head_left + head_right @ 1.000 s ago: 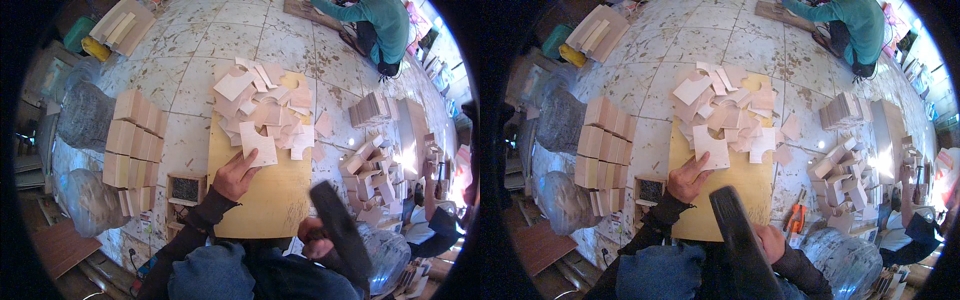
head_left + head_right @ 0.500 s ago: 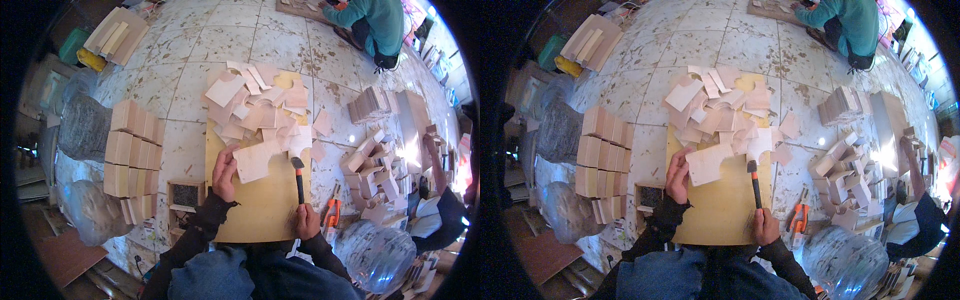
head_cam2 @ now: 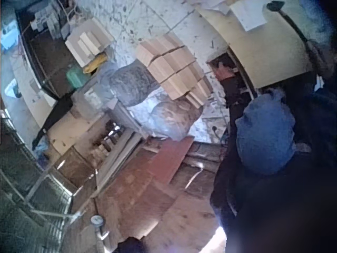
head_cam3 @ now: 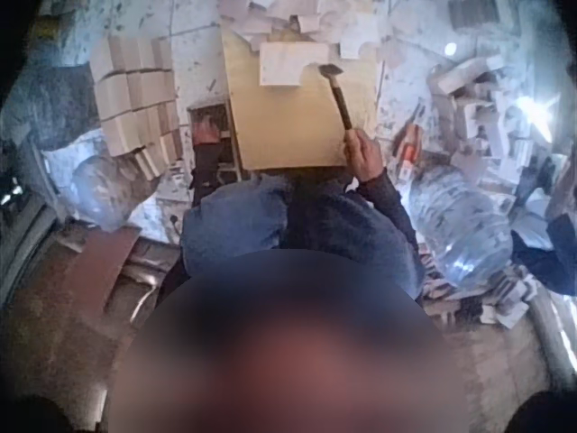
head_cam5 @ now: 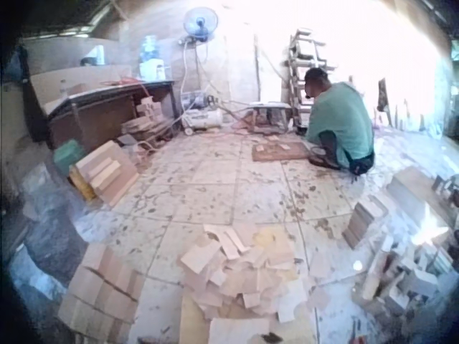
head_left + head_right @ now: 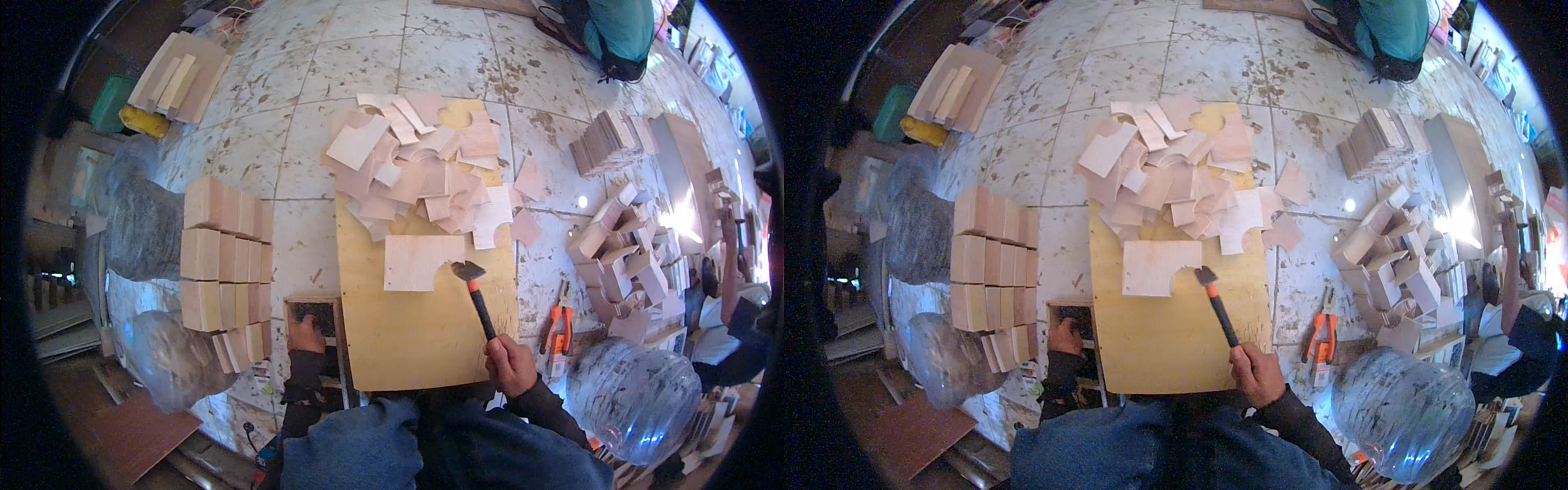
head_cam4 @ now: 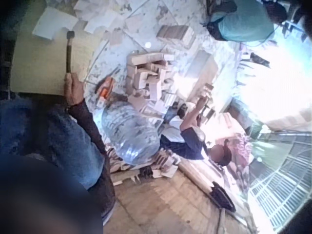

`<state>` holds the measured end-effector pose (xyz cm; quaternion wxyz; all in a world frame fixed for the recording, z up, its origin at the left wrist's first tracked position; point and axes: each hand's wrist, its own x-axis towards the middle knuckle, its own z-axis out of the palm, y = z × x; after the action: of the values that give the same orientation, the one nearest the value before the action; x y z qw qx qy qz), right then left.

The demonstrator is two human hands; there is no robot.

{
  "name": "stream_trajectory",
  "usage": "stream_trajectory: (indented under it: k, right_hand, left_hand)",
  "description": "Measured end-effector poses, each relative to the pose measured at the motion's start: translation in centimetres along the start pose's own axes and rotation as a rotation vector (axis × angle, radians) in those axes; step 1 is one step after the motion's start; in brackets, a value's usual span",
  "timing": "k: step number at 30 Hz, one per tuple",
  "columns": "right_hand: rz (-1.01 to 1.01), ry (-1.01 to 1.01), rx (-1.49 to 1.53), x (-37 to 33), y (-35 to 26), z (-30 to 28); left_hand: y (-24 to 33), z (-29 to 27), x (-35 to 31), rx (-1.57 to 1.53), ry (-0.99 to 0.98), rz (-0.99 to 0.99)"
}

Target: The person repeatedly picks up small wooden pieces with a circular cutout and taps them with a hammer on a workbench. The person then places the pieces into a nearby pile. The task continues in a repetitive cycle throughout the clip.

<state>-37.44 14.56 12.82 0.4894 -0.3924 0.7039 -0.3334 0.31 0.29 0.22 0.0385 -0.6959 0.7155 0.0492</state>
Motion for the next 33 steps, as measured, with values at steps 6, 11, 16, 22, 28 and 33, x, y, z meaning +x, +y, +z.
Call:
stream_trajectory:
  k: [6,11,16,22,28,33]
  right_hand:
    - [0.016,-0.043,0.008,1.6,-2.2,-0.2]
    - [0.045,-0.013,0.036,1.4,-1.8,-0.1]
    - [0.068,0.024,-0.043,-0.7,-0.8,-1.3]
    - [-0.007,0.047,0.01,-1.7,-3.3,-2.7]
    - [-0.003,-0.066,0.003,-1.4,-6.9,-3.4]
    - [-0.141,-0.098,-0.085,-0.5,-8.9,-3.2]
  left_hand:
    - [-0.2,1.0,0.2,-0.105,-0.057,-0.081]
    - [-1.0,-0.8,-0.2,-0.336,0.099,0.031]
    - [0.6,-4.7,-0.1,-0.662,0.154,-0.002]
    - [10.1,-12.5,1.8,-1.28,0.304,0.16]
    - [18.5,-16.6,3.9,-0.999,0.329,0.69]
    - [20.4,-15.5,4.5,-0.976,0.323,0.687]
